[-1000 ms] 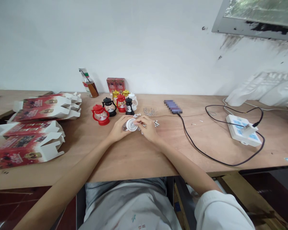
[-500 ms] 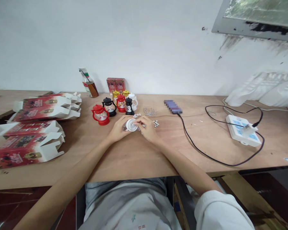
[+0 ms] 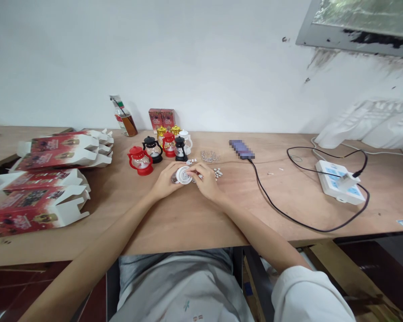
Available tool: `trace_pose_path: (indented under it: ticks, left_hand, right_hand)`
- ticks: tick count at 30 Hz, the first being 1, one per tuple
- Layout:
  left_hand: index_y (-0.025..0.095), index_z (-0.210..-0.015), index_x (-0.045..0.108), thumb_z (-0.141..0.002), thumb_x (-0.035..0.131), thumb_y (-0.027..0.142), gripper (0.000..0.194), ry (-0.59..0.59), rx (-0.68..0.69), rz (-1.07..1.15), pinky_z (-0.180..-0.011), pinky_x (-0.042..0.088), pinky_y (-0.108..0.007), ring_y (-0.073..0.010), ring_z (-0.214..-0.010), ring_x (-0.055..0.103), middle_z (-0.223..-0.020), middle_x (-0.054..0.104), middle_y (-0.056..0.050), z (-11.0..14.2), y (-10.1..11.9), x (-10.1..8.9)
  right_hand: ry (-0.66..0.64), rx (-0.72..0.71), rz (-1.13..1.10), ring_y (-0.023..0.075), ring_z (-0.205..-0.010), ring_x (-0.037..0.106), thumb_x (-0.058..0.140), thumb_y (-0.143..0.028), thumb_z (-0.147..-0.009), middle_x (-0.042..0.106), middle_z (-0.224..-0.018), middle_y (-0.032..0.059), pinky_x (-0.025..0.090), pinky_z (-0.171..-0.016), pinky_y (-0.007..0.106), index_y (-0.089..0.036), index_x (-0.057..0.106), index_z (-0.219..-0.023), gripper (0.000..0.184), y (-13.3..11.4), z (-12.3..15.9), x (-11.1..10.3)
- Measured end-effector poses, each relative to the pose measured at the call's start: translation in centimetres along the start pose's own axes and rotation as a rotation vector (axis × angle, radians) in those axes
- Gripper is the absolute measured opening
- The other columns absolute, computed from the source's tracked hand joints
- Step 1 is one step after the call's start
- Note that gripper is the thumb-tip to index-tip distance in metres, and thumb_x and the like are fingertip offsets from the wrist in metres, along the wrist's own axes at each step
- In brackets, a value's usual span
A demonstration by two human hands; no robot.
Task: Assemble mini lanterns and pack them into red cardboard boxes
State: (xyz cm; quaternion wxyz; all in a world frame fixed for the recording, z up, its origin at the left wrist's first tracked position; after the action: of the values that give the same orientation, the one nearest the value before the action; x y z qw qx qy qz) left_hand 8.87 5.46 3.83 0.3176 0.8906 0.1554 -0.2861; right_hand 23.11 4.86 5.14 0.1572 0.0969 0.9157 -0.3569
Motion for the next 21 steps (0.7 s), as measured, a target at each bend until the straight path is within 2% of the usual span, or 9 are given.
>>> trace_pose_path:
  ticks: [10,21]
  left_hand:
    - [0.018,-0.113,0.055,-0.075,0.065,0.028,0.041,0.020,-0.015,0.002,-0.096,0.045,-0.037,-0.0233,-0.110,0.056,-0.117,0.058,-0.010,-0.11,-0.01,-0.18]
    - [0.019,-0.114,0.055,-0.077,0.066,0.031,0.040,-0.004,-0.012,0.008,-0.097,0.044,-0.038,-0.0235,-0.113,0.054,-0.119,0.057,-0.011,0.05,-0.21,0.12]
  right_hand:
    - [0.004,0.058,-0.021,0.0149,-0.075,0.057,0.057,-0.034,-0.087,0.064,-0.078,0.0018,0.045,-0.070,0.028,-0.020,0.065,-0.078,0.018,0.24,0.13,0.11]
    - [0.000,-0.083,0.143,0.0147,-0.075,0.059,0.057,-0.025,-0.087,0.063,-0.078,0.0029,0.048,-0.070,0.028,-0.018,0.063,-0.079,0.013,-0.57,0.20,0.21]
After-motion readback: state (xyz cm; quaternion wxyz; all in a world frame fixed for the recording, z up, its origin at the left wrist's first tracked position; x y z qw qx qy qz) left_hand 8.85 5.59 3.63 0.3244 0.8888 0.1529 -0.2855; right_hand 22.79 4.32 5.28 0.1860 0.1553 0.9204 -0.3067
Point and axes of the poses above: each hand's wrist, its own z-axis away from the middle knuckle, its own x-axis out of the palm, y = z × x, the point moved 6 cm from there along -z, towards the middle knuckle
